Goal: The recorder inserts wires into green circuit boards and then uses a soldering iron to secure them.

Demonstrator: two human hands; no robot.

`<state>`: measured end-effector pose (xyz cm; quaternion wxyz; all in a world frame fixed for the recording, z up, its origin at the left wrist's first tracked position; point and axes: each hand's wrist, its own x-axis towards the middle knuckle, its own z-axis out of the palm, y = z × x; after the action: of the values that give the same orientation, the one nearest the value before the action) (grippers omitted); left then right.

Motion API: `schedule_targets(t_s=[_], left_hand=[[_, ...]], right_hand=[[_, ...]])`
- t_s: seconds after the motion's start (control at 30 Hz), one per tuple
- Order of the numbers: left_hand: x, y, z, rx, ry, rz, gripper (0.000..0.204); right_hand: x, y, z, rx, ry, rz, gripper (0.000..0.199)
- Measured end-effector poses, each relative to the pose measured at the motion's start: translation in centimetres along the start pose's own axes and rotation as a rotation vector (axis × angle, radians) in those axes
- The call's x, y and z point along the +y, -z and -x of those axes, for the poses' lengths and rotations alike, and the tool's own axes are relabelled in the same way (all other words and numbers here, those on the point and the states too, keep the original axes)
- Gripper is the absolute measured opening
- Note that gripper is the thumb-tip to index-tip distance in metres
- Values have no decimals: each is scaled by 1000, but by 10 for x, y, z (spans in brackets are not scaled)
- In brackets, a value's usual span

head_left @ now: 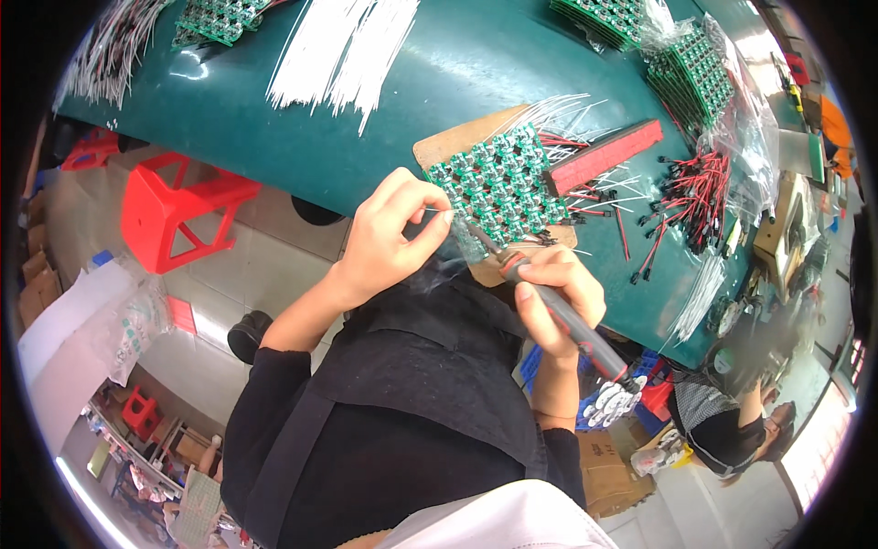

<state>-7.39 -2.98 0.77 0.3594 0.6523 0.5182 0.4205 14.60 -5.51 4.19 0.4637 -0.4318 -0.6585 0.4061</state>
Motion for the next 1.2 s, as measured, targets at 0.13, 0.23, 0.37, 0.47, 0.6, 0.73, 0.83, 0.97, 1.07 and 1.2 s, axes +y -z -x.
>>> schedule_targets(t_s=[0.13, 0.23, 0.37, 0.47, 0.6, 0.73, 0.83, 0.97, 1.07, 1.2], left_hand=[[-1, -7, -2, -41, -62, -48, 13], [-2, -13, -4, -59, -90, -77, 14], [0, -15, -4, -58, -136, -165, 15], [-1, -18, -3, -40, -169, -244, 15], [4, -16, -4, 14, -42, -106, 13], [3, -4, 2, 35, 51, 9, 11], [-1, 5, 10, 15, 75, -37, 13], [-2, 9, 9, 128, 49, -25, 10], [-4, 6, 9, 179, 12, 14, 11], [2, 3, 5, 179, 69, 116, 13]], right_hand=[[4, 9, 1, 79, -67, -52, 15], [9, 11, 1, 75, -65, -42, 15], [10, 13, -2, 22, -68, -50, 16], [11, 15, -6, -20, -33, -27, 16], [10, 15, -6, -13, 39, 53, 16], [6, 16, -2, -25, 10, -106, 13], [9, 10, -3, -85, 31, -85, 13], [13, 3, -5, -100, 63, -44, 14], [12, 3, -6, -110, 66, -33, 15], [9, 15, -3, 20, -13, -103, 16]])
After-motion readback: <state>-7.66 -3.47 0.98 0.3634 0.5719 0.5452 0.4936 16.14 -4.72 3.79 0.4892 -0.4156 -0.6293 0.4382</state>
